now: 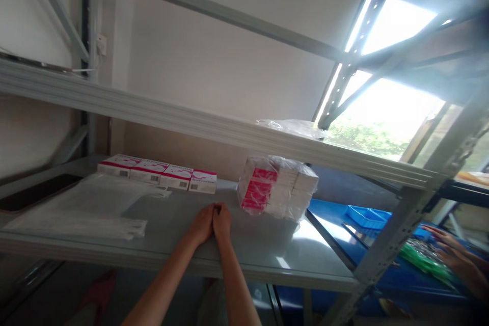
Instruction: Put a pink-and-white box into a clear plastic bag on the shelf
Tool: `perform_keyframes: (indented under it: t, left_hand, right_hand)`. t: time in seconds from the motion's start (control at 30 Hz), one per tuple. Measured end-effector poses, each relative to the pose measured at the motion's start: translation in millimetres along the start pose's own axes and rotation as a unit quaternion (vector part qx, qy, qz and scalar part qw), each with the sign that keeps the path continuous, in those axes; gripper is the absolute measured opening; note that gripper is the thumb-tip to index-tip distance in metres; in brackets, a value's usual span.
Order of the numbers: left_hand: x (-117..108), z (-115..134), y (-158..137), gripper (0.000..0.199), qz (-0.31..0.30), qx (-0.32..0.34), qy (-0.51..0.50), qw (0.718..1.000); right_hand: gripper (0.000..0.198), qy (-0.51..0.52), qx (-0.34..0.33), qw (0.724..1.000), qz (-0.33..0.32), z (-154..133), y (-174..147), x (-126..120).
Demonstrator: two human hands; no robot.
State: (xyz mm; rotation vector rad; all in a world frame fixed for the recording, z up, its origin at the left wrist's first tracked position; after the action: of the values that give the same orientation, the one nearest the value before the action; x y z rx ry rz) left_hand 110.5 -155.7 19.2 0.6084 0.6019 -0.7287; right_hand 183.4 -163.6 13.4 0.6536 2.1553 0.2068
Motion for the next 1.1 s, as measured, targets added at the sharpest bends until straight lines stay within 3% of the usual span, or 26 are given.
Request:
perform_keyframes:
  t: [0.4,0.5,0.6,0.67,0.73,0.83,0.97,1.1]
  left_hand:
    - [6,-11,1,0.046,-0.009,-0.008,0.001,1.0]
    - [12,-25,2,0.062,-0.012,-0.029,0.017,0.999]
    - [18,-31,2,0.076,-0.006,-0.022,0.022,0.999]
    - [19,-29,7,0.075,0.003,-0.008,0.008,1.0]
    - [18,-21,18,0.073,0.009,-0.003,-0.014,1.0]
    - [8,1,54,0.07,0.016,-0.004,-0.056,0.998]
    - [-1,46,120,0.061,0.018,0.014,-0.137,0.99]
    - [0,93,162,0.047,0.026,0.149,-0.236,0.96]
  right_hand:
    - [0.027,0.052,0.038,0.998,-0.009,11,-1,4]
    - [0.038,0.054,0.07,0.988,0.126,16,-12,-35]
    - [0.049,0.03,0.118,0.942,0.314,30,-23,-98]
    - [0.053,0.039,0.112,0.923,0.366,42,-14,-134]
    - [0.053,0.055,0.073,0.922,0.376,54,7,-166]
    - [0.05,0.074,-0.006,0.943,0.325,68,43,-195]
    - [0.049,0.091,-0.079,0.949,0.293,75,58,-206]
    - [0.052,0.099,-0.064,0.946,0.302,71,56,-201]
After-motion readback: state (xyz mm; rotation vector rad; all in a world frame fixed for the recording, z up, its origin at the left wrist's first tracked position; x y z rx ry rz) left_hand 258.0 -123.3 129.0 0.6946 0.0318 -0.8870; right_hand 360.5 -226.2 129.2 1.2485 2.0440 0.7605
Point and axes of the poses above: each hand's wrist, its own y-axis towards the middle knuckle, its own x-axis out of the palm, z = x × y, the point moved 9 cm from there along y, towards the middle knuckle, and after that the axes turned 11 degrees about -z, right-handed, at the moved point
